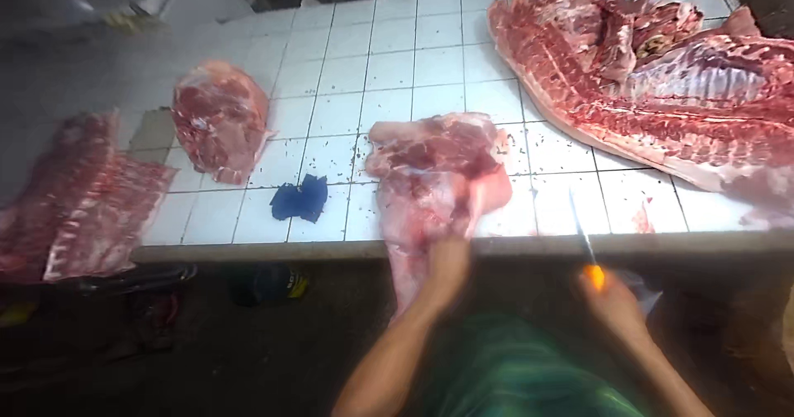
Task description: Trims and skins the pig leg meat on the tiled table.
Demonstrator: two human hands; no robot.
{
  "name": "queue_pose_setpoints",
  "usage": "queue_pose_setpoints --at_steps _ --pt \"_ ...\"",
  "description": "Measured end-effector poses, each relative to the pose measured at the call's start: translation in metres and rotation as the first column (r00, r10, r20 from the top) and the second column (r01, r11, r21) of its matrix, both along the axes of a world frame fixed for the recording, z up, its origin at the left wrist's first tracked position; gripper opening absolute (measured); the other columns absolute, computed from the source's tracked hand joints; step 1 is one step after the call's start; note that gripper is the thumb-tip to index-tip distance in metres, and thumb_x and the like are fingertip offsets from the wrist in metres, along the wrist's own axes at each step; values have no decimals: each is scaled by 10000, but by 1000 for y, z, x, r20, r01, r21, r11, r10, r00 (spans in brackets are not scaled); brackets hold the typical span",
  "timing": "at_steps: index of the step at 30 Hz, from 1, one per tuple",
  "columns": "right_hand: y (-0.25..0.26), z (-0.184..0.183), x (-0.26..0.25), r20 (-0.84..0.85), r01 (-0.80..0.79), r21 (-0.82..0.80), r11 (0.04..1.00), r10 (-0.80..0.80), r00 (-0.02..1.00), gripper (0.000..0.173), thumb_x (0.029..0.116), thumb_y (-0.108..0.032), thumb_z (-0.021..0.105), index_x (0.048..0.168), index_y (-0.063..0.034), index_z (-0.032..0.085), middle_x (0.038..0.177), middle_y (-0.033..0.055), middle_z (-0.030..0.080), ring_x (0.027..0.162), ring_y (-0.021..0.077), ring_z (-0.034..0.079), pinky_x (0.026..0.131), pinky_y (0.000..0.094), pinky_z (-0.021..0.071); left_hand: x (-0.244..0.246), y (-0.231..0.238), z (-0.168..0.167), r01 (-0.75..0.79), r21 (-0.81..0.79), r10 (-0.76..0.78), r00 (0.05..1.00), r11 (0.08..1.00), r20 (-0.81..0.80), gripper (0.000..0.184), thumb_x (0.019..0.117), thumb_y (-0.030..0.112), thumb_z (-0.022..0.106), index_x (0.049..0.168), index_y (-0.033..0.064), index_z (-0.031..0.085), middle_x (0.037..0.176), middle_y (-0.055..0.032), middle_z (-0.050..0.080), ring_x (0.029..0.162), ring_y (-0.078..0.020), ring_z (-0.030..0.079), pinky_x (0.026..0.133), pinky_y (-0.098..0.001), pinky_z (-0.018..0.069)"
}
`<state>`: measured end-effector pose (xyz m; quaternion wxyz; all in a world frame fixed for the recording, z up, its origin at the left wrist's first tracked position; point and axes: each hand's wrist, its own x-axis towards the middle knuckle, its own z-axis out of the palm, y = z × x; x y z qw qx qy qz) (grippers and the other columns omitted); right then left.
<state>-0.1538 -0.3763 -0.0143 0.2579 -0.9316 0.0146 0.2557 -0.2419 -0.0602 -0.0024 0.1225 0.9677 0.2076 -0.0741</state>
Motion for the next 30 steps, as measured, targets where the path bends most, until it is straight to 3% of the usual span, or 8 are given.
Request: queue_pose_setpoints --at_steps 4,8,10,15,18,22,26,30 --pt "-8 -8 28 -16 -206 62 977 207 978 512 1031 -499 564 1242 -37 624 987 199 691 929 372 685 837 597 536 -47 -25 -58 -423 -304 465 882 853 76 335 998 169 560 1279 53 700 1310 -118 687 1247 -255 636 1090 -453 497" --pt "11 6 67 9 -376 51 925 376 926 511 1024 -502 571 1236 -45 661 1054 217 705 1007 401 686 893 630 527 -102 -51 -79 -367 -874 871 250 -318 -422 597 1031 328 551 1509 11 383 1374 -270 577 1128 -356 660 895 -479 572" --pt "26 13 85 48 -448 -10 894 448 893 496 1029 -474 579 1201 -17 662 1066 250 706 1041 448 681 901 664 513 -132 -38 -99 29 -846 845 -33 -533 -534 702 1005 512 487 1526 74 318 1402 -246 539 1147 -383 641 913 -534 574" --pt "68 22 114 183 -481 -140 865 500 846 472 994 -489 645 1123 -35 662 986 243 698 940 472 688 759 683 536 -160 4 -135 359 -897 897 -258 -256 -359 420 1057 411 426 1301 71 469 1175 -159 624 1011 -305 665 876 -511 578" --pt "88 29 126 231 -491 -215 844 532 815 440 990 -463 661 1087 -34 660 988 234 682 922 466 680 732 662 534 -169 25 -115 310 -941 975 -127 -137 -184 293 1055 281 414 1231 75 524 1085 -146 677 945 -286 695 806 -493 601" --pt "119 38 125 184 -504 -310 806 571 800 423 989 -437 671 1086 -25 665 1025 242 679 914 468 682 734 665 540 -149 35 -74 245 -966 992 64 88 107 596 963 79 568 1519 37 356 1365 -121 596 1169 -199 642 969 -401 572" --pt "164 44 110 73 -524 -400 752 596 800 405 1022 -395 626 1152 -12 643 1066 249 671 937 468 686 761 650 560 -124 85 -48 374 -879 945 19 296 326 292 908 220 628 1122 21 628 1329 -160 674 1261 -276 636 1048 -446 536" --pt "211 65 82 -37 -557 -407 724 596 802 296 1033 -238 595 1192 8 636 1133 267 667 1011 470 683 809 662 555 -131 220 -8 507 -778 904 -4 371 428 289 1029 267 450 946 128 690 935 -72 758 955 -237 734 915 -449 598"
